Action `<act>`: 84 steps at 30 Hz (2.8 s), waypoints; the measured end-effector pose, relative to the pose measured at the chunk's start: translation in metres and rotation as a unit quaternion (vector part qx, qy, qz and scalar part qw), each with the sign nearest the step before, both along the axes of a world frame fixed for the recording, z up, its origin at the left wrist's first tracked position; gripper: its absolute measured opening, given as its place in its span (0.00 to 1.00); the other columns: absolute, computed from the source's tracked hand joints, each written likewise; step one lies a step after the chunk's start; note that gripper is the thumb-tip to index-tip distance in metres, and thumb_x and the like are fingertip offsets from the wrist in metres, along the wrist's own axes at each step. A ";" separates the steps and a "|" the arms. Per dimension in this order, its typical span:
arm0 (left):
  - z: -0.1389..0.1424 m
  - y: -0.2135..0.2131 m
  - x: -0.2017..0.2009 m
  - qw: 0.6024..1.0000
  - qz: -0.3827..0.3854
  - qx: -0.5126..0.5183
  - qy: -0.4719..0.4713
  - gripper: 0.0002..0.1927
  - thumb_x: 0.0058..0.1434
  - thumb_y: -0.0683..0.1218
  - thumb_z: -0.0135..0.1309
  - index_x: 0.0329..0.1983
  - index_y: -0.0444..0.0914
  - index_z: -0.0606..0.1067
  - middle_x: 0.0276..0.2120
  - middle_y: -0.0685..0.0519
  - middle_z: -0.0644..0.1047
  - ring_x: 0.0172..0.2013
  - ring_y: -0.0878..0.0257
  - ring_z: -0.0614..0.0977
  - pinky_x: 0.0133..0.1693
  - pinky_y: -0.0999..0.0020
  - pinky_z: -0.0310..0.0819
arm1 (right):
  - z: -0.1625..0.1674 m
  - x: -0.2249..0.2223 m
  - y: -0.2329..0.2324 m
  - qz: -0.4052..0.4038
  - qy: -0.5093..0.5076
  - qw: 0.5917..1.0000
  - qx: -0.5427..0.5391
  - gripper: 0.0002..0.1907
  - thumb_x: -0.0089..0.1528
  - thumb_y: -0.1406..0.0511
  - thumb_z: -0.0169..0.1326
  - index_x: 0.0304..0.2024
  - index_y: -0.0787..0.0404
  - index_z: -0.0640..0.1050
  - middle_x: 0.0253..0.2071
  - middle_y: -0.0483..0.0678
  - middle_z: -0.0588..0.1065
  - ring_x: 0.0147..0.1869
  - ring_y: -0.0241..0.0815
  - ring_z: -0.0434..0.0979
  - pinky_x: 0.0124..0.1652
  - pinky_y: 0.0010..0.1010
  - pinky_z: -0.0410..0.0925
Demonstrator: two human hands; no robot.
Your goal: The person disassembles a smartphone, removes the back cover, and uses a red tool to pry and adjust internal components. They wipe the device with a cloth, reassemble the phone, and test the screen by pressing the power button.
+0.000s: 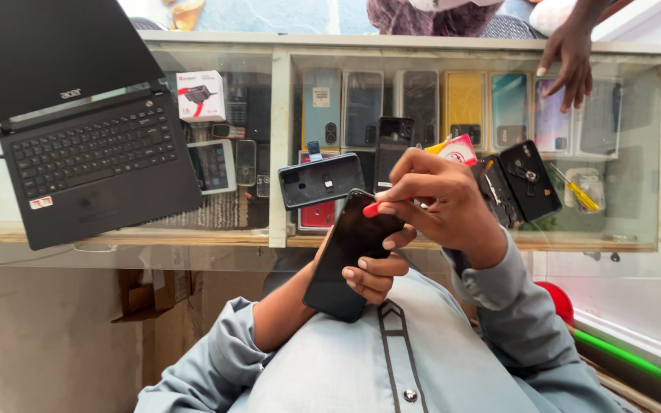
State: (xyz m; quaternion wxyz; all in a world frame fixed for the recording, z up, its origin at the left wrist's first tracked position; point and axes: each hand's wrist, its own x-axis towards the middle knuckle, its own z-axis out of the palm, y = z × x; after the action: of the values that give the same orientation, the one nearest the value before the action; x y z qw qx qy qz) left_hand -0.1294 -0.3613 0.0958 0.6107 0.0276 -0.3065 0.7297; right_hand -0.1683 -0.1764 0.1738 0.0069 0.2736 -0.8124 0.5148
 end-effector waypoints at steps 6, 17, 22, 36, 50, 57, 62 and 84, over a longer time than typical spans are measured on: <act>0.012 -0.008 0.008 0.998 0.021 -0.039 0.039 0.25 0.73 0.65 0.46 0.44 0.38 0.63 0.26 0.57 0.64 0.21 0.72 0.70 0.24 0.80 0.62 | 0.016 0.003 0.009 -0.134 0.136 0.972 0.139 0.05 0.59 0.70 0.68 0.34 0.59 0.83 0.36 0.47 0.76 0.36 0.32 0.77 0.33 0.23 0.69; 0.021 -0.028 -0.009 0.998 0.010 -0.062 0.028 0.26 0.72 0.66 0.47 0.44 0.38 0.64 0.25 0.57 0.63 0.20 0.73 0.68 0.24 0.81 0.60 | 0.014 0.004 -0.023 -0.075 0.053 0.995 0.026 0.04 0.59 0.72 0.65 0.34 0.62 0.82 0.35 0.46 0.74 0.34 0.30 0.72 0.29 0.22 0.63; 0.018 -0.050 -0.028 0.995 0.024 -0.074 0.059 0.21 0.74 0.62 0.45 0.44 0.39 0.64 0.25 0.58 0.63 0.20 0.74 0.69 0.24 0.81 0.60 | 0.008 -0.019 -0.024 -0.214 0.030 0.976 -0.009 0.04 0.65 0.70 0.64 0.38 0.66 0.82 0.37 0.48 0.75 0.31 0.30 0.68 0.30 0.22 0.60; 0.011 -0.049 -0.064 0.987 0.013 -0.133 0.089 0.21 0.75 0.62 0.41 0.44 0.39 0.65 0.24 0.58 0.62 0.17 0.75 0.65 0.21 0.82 0.54 | -0.014 -0.040 -0.036 -0.067 -0.096 0.987 -0.112 0.06 0.64 0.68 0.61 0.38 0.67 0.81 0.36 0.46 0.75 0.38 0.30 0.74 0.37 0.21 0.66; 0.009 -0.042 -0.050 0.987 0.028 -0.124 0.100 0.21 0.75 0.61 0.40 0.43 0.39 0.65 0.23 0.58 0.62 0.17 0.75 0.64 0.21 0.81 0.53 | -0.020 -0.034 -0.031 -0.089 -0.069 0.992 -0.058 0.06 0.61 0.70 0.64 0.34 0.67 0.79 0.36 0.46 0.74 0.37 0.31 0.73 0.35 0.21 0.67; 0.019 -0.048 -0.045 0.983 0.020 -0.148 0.103 0.17 0.73 0.57 0.42 0.43 0.38 0.64 0.24 0.57 0.62 0.17 0.73 0.63 0.22 0.79 0.54 | -0.008 -0.018 -0.042 -0.104 -0.099 0.960 -0.239 0.05 0.66 0.69 0.60 0.39 0.67 0.78 0.40 0.45 0.74 0.41 0.32 0.76 0.40 0.24 0.70; 0.015 -0.058 -0.051 0.975 0.069 -0.160 0.139 0.16 0.74 0.56 0.42 0.42 0.37 0.64 0.23 0.57 0.62 0.16 0.74 0.63 0.21 0.80 0.54 | -0.001 -0.018 -0.051 -0.199 -0.002 0.979 -0.049 0.03 0.68 0.72 0.60 0.41 0.68 0.81 0.36 0.48 0.75 0.35 0.31 0.71 0.34 0.21 0.64; 0.020 -0.054 -0.065 0.716 0.325 -0.448 0.425 0.31 0.72 0.65 0.45 0.52 0.31 0.67 0.27 0.54 0.67 0.23 0.72 0.66 0.21 0.77 0.59 | 0.011 0.004 -0.053 -0.180 -0.195 0.944 -0.196 0.06 0.69 0.72 0.54 0.46 0.68 0.80 0.23 0.41 0.70 0.24 0.25 0.66 0.24 0.18 0.60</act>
State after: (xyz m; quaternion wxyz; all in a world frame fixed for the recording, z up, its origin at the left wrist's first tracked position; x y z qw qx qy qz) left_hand -0.1946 -0.4155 0.1161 0.3425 0.1561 0.3763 0.8466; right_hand -0.1645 -0.2295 0.1847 -0.0053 0.0102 -0.7166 0.6974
